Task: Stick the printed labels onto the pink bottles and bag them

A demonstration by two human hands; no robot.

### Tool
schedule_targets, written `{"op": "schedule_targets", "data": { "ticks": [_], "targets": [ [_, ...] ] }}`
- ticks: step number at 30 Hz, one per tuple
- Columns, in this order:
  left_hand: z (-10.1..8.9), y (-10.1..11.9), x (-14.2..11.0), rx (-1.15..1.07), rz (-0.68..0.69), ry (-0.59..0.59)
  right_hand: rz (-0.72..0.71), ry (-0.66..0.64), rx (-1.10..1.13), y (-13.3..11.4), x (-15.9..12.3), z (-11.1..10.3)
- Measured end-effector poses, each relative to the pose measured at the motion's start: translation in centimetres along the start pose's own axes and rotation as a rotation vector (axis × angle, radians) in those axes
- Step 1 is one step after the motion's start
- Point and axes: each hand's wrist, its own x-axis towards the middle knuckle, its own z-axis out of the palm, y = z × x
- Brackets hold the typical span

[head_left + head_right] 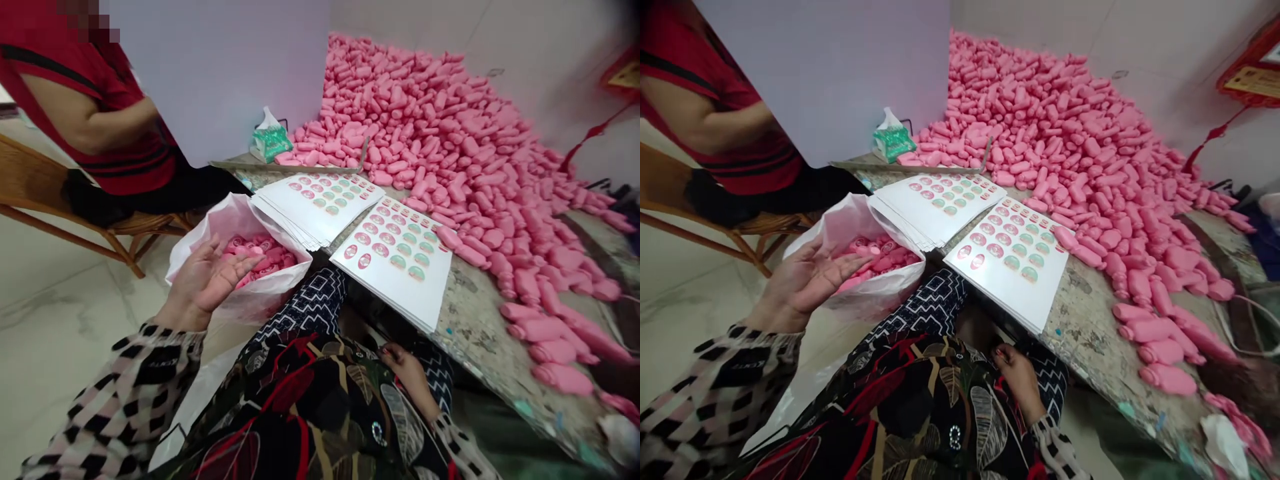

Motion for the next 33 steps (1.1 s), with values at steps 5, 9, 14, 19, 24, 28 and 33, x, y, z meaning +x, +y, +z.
{"op": "schedule_targets", "data": {
  "ticks": [5,9,14,19,24,28,33],
  "targets": [
    [-2.6,0.1,-1.4,0.131,0.029,-0.204,0.003,0.038,0.082,-2.0,0.2,-0.2],
    [-3.6,-0.5,-2.1,0.195,-0.034,-0.297,0.004,0.038,0.157,-3.6,0.0,-0.4],
    [-3.0,-1.5,-1.5,0.233,-0.148,-0.320,0.016,0.042,0.223,-4.8,-0.6,-0.3],
    [-1.6,-2.7,-1.4,0.264,-0.276,-0.376,0.040,0.052,0.277,-4.2,-0.1,0.4],
    [-1.0,-4.3,-1.1,0.255,-0.404,-0.423,0.022,0.039,0.268,-5.1,-0.6,-0.9],
    [1.0,-5.8,-0.1,0.307,-0.489,-0.520,-0.125,-0.107,0.072,-8.7,-2.1,-5.1],
    [5.7,-8.3,1.0,0.413,-0.558,-0.701,-0.190,0.135,-0.078,-11.3,0.9,-12.9]
  ]
}}
